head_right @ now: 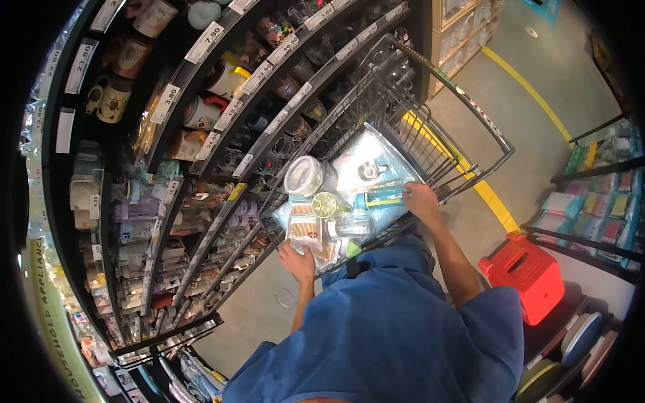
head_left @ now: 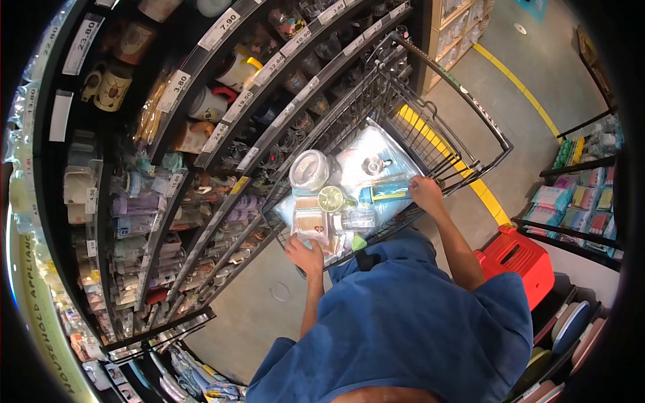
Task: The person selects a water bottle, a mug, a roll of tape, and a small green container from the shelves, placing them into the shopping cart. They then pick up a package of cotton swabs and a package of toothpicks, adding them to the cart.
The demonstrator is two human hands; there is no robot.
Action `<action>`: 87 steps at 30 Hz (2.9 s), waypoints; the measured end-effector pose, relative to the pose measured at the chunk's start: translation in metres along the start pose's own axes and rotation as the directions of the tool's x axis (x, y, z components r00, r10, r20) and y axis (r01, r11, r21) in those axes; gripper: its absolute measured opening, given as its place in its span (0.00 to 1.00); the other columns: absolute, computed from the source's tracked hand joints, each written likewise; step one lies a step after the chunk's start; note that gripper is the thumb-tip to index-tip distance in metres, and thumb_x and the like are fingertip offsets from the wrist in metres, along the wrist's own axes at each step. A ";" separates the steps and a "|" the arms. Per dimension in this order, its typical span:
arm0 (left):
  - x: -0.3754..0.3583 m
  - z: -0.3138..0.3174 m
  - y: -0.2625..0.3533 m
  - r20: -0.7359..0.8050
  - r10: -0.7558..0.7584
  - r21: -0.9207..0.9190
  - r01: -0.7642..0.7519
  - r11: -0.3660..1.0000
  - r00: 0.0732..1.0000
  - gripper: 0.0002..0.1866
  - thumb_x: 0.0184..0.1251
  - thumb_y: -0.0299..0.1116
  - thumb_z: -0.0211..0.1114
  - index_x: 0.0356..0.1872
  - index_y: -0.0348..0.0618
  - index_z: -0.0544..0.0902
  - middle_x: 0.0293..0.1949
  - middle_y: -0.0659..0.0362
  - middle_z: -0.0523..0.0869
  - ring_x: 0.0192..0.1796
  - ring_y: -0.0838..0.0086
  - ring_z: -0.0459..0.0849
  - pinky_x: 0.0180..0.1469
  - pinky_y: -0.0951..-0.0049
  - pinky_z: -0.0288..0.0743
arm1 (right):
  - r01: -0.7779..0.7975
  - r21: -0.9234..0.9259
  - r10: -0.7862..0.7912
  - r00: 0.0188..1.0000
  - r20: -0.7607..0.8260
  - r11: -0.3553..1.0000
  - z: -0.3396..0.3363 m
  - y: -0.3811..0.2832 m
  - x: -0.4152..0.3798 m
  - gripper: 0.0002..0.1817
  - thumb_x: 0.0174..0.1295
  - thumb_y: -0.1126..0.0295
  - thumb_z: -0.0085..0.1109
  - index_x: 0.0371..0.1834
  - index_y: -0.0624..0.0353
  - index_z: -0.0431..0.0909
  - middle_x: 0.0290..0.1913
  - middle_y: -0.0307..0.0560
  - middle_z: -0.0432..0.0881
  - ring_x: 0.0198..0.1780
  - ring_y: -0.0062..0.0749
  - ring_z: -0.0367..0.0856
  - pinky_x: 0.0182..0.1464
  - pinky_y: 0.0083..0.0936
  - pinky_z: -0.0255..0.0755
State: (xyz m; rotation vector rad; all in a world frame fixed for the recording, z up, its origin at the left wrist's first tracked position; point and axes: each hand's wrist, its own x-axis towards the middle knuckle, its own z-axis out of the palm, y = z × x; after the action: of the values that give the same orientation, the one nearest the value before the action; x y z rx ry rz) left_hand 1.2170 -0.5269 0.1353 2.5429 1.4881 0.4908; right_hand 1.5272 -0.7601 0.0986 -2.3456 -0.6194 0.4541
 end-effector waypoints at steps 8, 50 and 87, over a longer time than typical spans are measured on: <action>0.017 -0.022 0.002 0.527 -0.390 0.403 0.182 0.897 0.755 0.33 0.53 0.47 0.66 0.59 0.42 0.72 0.57 0.41 0.73 0.59 0.37 0.69 0.57 0.44 0.67 | -0.009 0.268 0.001 0.999 0.032 0.963 0.006 0.002 0.006 0.13 0.55 0.65 0.62 0.41 0.59 0.83 0.35 0.52 0.86 0.37 0.44 0.85 0.41 0.35 0.77; 0.058 0.075 0.150 0.386 0.412 -0.522 -0.173 0.835 0.825 0.22 0.50 0.25 0.59 0.50 0.39 0.79 0.42 0.42 0.81 0.46 0.49 0.80 0.49 0.57 0.74 | 0.486 -0.236 -0.290 0.775 0.561 0.842 -0.001 -0.073 0.086 0.10 0.55 0.68 0.57 0.38 0.54 0.83 0.39 0.56 0.84 0.45 0.51 0.83 0.48 0.44 0.77; 0.489 -0.220 0.271 -0.207 0.192 -0.337 -0.254 0.906 0.959 0.24 0.46 0.25 0.62 0.50 0.37 0.81 0.43 0.47 0.87 0.51 0.57 0.84 0.55 0.64 0.76 | 0.634 -0.105 -0.641 0.765 -0.066 0.767 -0.191 -0.504 0.323 0.14 0.46 0.76 0.60 0.38 0.64 0.84 0.44 0.67 0.82 0.51 0.58 0.81 0.54 0.44 0.76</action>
State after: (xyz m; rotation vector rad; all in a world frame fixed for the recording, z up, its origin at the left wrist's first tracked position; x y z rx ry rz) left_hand 1.5815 -0.2432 0.5187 2.4280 1.0296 0.9417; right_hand 1.7280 -0.3458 0.5267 -2.0302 -1.3421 -0.0054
